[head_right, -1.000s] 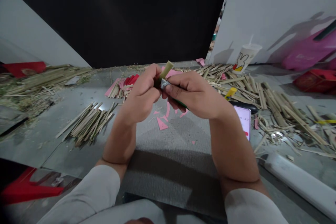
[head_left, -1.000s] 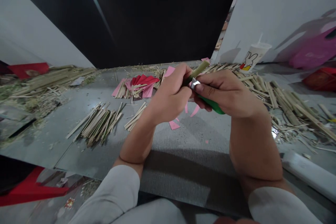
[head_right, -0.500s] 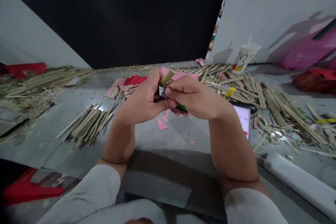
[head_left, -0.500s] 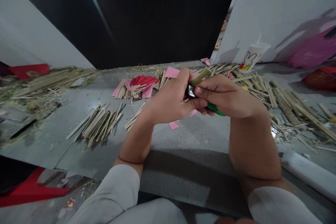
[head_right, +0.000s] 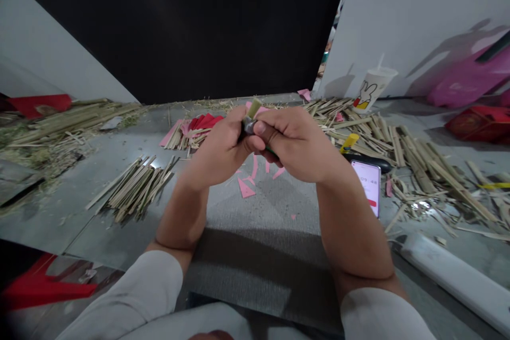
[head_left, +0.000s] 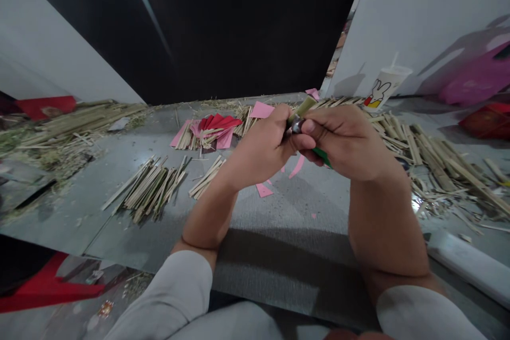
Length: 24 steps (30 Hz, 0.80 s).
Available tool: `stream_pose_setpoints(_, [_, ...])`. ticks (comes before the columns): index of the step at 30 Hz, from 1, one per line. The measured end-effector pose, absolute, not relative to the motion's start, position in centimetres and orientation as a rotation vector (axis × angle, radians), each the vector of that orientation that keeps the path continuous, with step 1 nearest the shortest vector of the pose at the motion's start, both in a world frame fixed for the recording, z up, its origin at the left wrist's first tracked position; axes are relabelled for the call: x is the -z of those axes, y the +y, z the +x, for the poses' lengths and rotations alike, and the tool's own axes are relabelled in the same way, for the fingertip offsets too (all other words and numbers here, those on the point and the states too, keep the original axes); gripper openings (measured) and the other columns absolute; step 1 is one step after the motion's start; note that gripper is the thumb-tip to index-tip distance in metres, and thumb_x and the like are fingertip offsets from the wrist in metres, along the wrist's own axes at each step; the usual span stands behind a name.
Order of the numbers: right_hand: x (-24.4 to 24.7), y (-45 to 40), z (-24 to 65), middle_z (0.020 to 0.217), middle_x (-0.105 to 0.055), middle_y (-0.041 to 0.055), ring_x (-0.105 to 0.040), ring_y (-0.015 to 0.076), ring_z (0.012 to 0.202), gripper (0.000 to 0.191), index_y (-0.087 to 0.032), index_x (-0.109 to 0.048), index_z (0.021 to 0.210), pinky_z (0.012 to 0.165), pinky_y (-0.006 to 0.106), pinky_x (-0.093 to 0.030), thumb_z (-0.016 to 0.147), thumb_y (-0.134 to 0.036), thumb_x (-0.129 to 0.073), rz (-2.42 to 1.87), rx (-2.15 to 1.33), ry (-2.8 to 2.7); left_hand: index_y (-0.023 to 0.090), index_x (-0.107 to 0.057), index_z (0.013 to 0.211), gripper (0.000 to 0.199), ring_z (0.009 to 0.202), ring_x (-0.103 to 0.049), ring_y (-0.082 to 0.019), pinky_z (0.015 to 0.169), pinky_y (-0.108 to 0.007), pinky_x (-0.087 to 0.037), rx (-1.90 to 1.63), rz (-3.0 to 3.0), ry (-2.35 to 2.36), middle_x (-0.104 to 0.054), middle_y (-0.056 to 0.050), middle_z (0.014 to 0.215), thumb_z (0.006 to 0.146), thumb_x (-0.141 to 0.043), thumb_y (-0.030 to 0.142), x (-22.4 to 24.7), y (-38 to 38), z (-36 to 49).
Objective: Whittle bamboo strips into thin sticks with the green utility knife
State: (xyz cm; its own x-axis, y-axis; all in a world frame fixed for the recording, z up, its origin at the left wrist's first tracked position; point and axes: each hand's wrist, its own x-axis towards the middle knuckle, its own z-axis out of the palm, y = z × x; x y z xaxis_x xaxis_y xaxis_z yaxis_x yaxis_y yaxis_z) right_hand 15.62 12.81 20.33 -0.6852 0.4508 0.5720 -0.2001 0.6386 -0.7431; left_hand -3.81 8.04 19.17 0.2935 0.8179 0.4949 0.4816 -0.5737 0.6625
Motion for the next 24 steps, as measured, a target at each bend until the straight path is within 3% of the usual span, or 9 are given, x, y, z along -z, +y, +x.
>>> stream_pose_setpoints(9, [-19.5, 13.8, 15.7, 0.057, -0.054, -0.0031, -0.048, 0.0073, 0.045, 0.044, -0.019, -0.054, 0.070, 0.043, 0.020, -0.039, 0.112, -0.032, -0.061, -0.100, -1.382, -2.169, 0.026, -0.047, 0.101, 0.065, 0.073, -0.054, -0.016, 0.062, -0.034, -0.038, -1.140, 2.139, 1.210, -0.059, 0.002, 0.084, 0.084, -0.080, 0.079, -19.5, 7.2, -4.2])
stream_pose_setpoints(18, [-19.1, 13.6, 15.9, 0.058, -0.057, -0.0029, -0.050, 0.0069, 0.047, 0.035, -0.018, -0.055, 0.071, 0.044, 0.017, -0.040, 0.104, -0.006, -0.055, -0.129, -1.495, -2.128, 0.025, -0.046, 0.100, 0.055, 0.083, -0.062, -0.018, 0.070, -0.034, -0.047, -1.093, 2.146, 1.198, -0.065, -0.001, 0.093, 0.093, -0.075, 0.071, -20.2, 6.6, -3.7])
stream_pose_setpoints(24, [-19.5, 13.1, 15.1, 0.054, -0.055, -0.0036, -0.047, 0.0053, 0.043, 0.044, -0.017, -0.053, 0.067, 0.041, 0.015, -0.038, 0.109, -0.025, -0.067, -0.042, -1.388, -2.062, 0.025, -0.048, 0.103, 0.058, 0.086, -0.066, -0.020, 0.074, -0.036, -0.052, -1.125, 2.092, 1.177, -0.068, -0.002, 0.097, 0.093, -0.070, 0.078, -20.0, 6.8, -3.7])
